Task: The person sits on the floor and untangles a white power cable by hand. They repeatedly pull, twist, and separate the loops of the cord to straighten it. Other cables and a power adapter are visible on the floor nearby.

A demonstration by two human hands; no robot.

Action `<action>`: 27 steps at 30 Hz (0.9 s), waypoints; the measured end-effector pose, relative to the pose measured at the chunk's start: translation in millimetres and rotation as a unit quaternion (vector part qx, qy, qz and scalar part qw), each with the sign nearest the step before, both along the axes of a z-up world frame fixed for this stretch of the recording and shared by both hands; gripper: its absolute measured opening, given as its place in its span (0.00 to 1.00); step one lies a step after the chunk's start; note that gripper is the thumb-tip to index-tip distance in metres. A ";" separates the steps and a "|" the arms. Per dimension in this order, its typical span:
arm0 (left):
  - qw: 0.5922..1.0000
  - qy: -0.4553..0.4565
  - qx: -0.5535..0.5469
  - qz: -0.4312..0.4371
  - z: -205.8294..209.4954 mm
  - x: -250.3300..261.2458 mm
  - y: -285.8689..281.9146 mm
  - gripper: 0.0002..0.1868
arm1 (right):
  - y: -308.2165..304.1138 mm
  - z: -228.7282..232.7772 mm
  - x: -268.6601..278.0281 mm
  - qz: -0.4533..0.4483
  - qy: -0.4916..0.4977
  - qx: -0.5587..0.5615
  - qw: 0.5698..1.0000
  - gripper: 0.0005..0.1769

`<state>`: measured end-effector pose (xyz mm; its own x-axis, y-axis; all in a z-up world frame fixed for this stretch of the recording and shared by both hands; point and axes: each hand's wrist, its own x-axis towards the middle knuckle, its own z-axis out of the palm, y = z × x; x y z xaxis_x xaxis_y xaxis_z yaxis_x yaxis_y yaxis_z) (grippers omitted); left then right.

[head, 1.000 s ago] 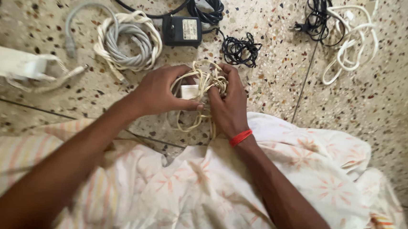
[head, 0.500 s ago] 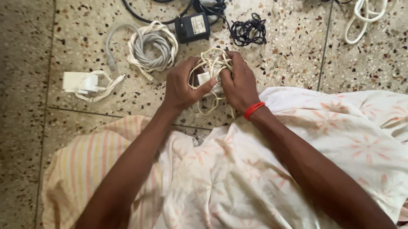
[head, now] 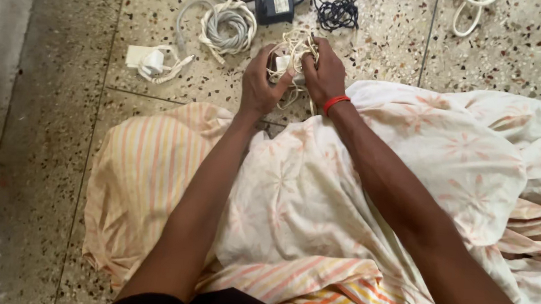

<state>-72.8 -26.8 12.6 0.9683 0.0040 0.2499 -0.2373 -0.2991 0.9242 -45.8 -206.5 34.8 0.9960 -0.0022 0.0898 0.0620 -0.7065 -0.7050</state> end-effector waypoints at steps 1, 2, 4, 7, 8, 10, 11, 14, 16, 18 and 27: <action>1.000 -0.010 0.004 0.003 -2.6 -6.1 -0.5 0.32 | -0.5 -3.3 -0.8 0.005 -0.008 -0.002 1.000 0.19; 1.000 -0.021 0.005 0.007 -5.1 -12.3 -2.8 0.35 | -2.6 -6.3 -1.7 0.011 -0.018 -0.006 1.000 0.19; 1.000 -0.026 0.006 0.005 -8.2 -22.9 -6.5 0.39 | -6.3 -10.6 -4.5 0.021 -0.027 -0.013 0.999 0.19; 1.000 -0.008 0.006 -0.002 -8.9 -38.9 -10.0 0.44 | -8.4 -9.8 -13.1 0.032 -0.009 -0.027 0.999 0.19; 1.000 -0.003 0.006 0.000 -8.5 -44.8 -12.6 0.45 | -9.7 -7.7 -16.8 0.032 0.006 -0.034 0.999 0.20; 1.000 0.004 0.012 0.005 -7.7 -53.7 -13.9 0.47 | -10.3 -4.8 -22.8 0.039 0.012 -0.045 0.998 0.21; 1.000 0.006 0.017 0.007 -5.8 -57.4 -14.1 0.47 | -10.3 -4.5 -25.9 0.046 0.003 -0.049 0.998 0.21; 1.000 0.015 0.022 0.015 0.2 -68.8 -18.6 0.48 | -13.4 -0.2 -36.8 0.060 0.007 -0.076 0.995 0.21; 0.999 0.025 0.023 0.017 5.1 -72.5 -18.1 0.48 | -13.8 1.7 -40.3 0.067 0.013 -0.090 0.994 0.22; 0.999 0.042 0.021 0.014 9.8 -75.8 -18.0 0.48 | -15.4 3.1 -43.8 0.075 0.016 -0.099 0.992 0.23; 0.999 0.025 0.006 0.019 14.3 -80.5 -17.8 0.47 | -10.3 12.1 -50.4 0.051 0.052 -0.115 0.991 0.22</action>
